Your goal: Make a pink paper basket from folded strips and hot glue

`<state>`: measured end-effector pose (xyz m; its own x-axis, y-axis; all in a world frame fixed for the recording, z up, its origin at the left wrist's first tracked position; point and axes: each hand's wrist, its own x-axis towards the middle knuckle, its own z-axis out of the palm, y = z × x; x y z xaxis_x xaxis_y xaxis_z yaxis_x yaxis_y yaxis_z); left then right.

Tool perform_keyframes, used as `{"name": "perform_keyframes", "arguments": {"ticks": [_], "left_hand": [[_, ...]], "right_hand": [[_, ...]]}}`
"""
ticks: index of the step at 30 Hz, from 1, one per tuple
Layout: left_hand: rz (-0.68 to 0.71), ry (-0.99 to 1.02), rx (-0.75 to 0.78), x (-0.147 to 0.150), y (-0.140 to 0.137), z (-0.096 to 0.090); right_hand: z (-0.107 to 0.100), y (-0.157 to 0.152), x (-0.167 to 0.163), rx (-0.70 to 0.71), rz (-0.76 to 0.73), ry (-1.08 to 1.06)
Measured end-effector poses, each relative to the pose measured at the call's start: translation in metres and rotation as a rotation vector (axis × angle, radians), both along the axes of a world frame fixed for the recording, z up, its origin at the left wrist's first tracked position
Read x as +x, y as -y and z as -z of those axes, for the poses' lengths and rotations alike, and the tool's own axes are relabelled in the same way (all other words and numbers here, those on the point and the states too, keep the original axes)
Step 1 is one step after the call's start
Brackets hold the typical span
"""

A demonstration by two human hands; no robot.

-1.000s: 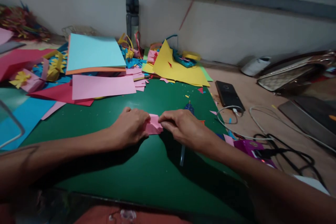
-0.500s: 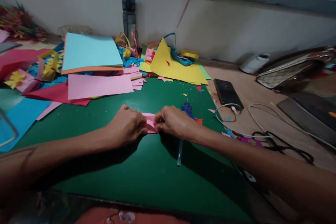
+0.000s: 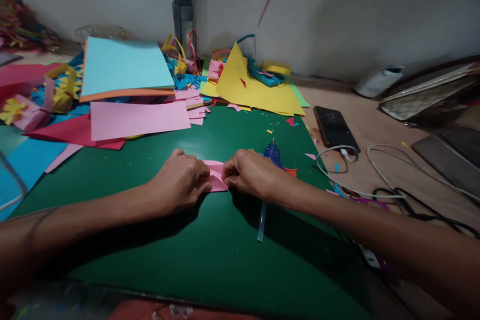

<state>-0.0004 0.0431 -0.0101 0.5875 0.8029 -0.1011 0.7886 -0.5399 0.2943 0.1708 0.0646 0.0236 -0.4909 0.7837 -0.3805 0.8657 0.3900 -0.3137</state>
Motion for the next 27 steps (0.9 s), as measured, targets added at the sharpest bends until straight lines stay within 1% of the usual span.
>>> {"name": "perform_keyframes", "arguments": {"ticks": [13, 20, 24, 27], "left_hand": [[-0.008, -0.046, -0.029, 0.006, -0.002, -0.006], [-0.001, -0.053, -0.037, 0.006, -0.004, -0.005], [0.001, -0.055, -0.047, 0.007, -0.004, -0.006], [-0.005, -0.030, -0.056, 0.008, -0.004, -0.006]], "right_hand": [[-0.002, -0.001, 0.001, -0.043, -0.010, -0.015], [-0.001, -0.004, 0.001, -0.083, -0.012, -0.020], [-0.002, -0.011, 0.003, -0.146, -0.084, -0.023], [-0.004, -0.013, 0.003, -0.151, -0.137, 0.017]]}}
